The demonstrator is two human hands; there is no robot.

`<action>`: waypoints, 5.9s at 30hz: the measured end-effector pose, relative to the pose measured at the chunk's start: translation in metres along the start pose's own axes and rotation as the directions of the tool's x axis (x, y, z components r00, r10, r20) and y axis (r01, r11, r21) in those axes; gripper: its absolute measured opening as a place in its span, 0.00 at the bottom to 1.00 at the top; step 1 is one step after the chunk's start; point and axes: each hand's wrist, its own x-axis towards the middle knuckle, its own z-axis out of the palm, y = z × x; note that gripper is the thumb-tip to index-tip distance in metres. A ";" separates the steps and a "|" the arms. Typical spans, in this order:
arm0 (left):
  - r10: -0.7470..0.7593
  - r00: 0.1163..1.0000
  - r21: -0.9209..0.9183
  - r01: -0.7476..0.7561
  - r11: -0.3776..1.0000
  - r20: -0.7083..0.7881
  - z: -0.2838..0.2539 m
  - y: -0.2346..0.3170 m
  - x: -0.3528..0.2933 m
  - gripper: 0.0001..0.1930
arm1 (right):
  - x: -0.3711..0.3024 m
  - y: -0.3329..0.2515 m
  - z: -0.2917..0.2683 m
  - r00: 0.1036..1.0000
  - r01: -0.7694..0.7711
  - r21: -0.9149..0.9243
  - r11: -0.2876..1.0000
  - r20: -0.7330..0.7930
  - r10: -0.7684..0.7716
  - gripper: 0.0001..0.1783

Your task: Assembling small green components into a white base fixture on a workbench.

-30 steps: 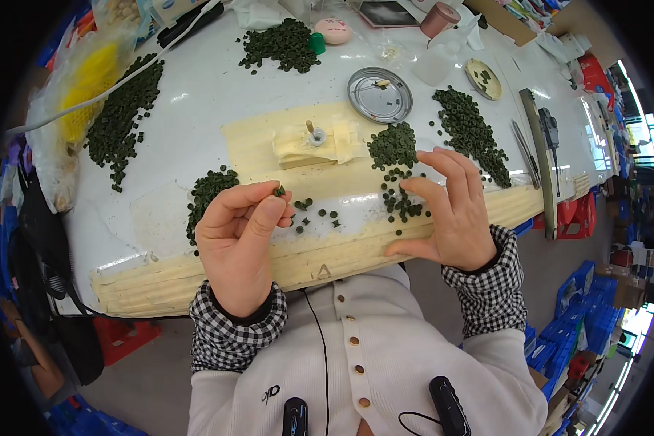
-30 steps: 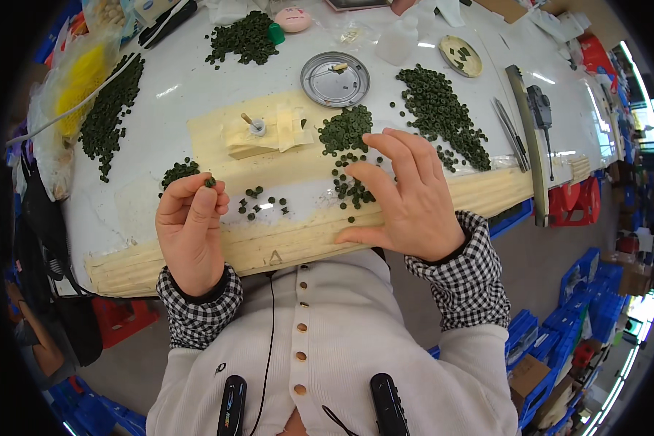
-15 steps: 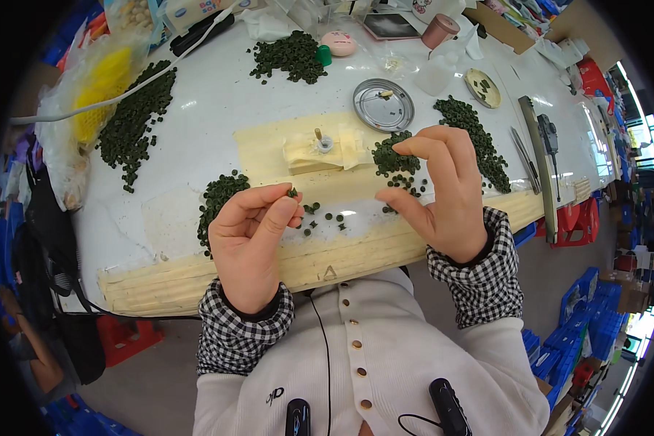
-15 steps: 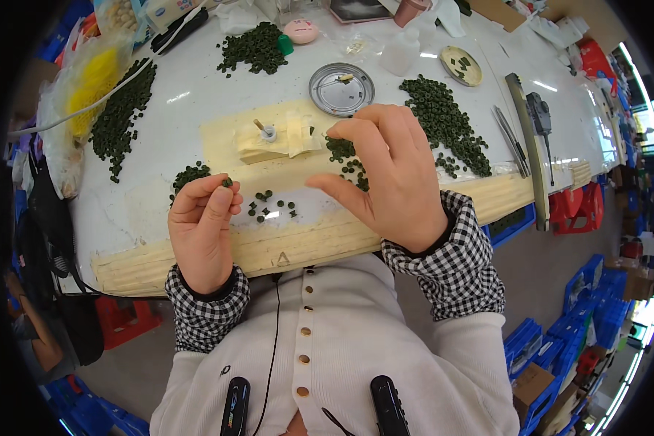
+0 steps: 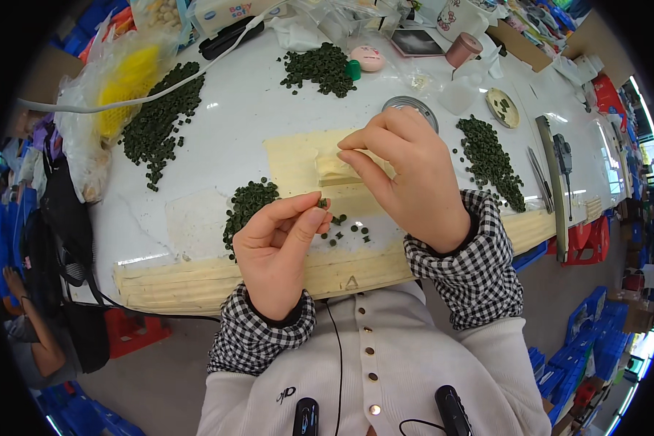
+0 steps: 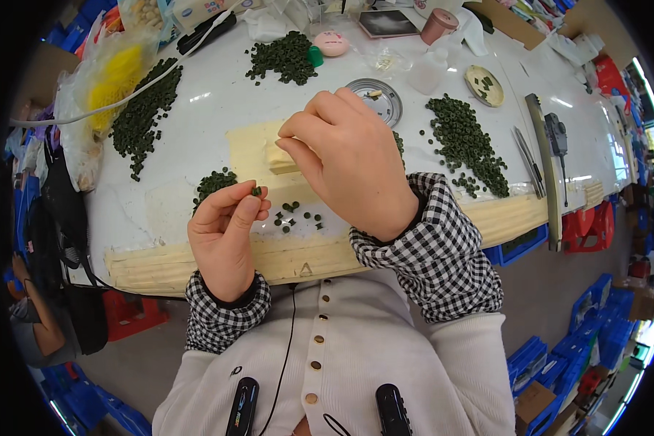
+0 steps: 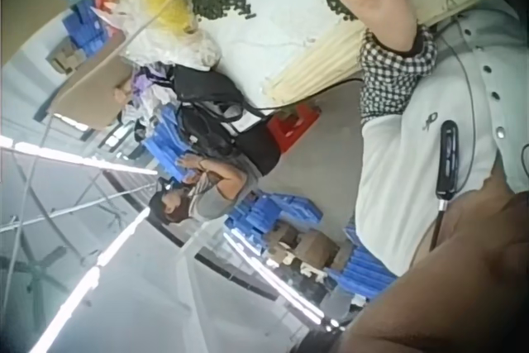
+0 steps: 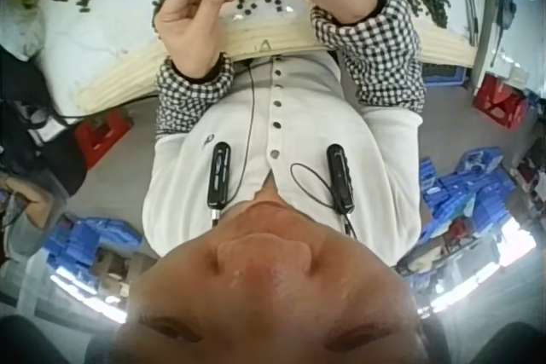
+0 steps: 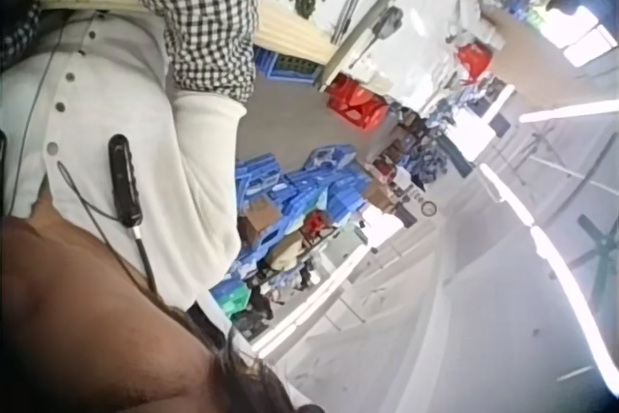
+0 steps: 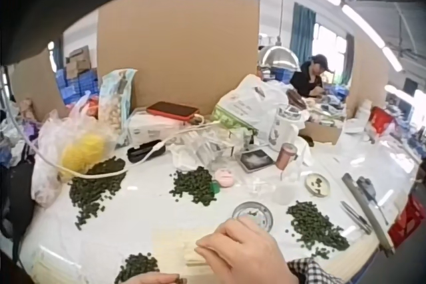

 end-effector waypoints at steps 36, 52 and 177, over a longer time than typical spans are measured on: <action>0.004 0.997 0.019 -0.005 1.000 0.077 0.000 0.002 -0.003 0.09 | -0.008 -0.024 -0.017 0.977 -0.212 0.632 0.745 0.153 0.148 0.08; 0.012 0.999 0.032 -0.013 0.999 0.038 0.000 0.003 -0.003 0.08 | -0.003 -0.010 -0.008 0.996 -0.022 -0.056 0.998 -0.085 0.018 0.09; 0.072 0.959 -0.089 -0.049 0.995 0.275 -0.005 -0.003 -0.011 0.10 | -0.061 -0.035 -0.002 0.912 -0.369 0.634 0.680 0.104 0.397 0.08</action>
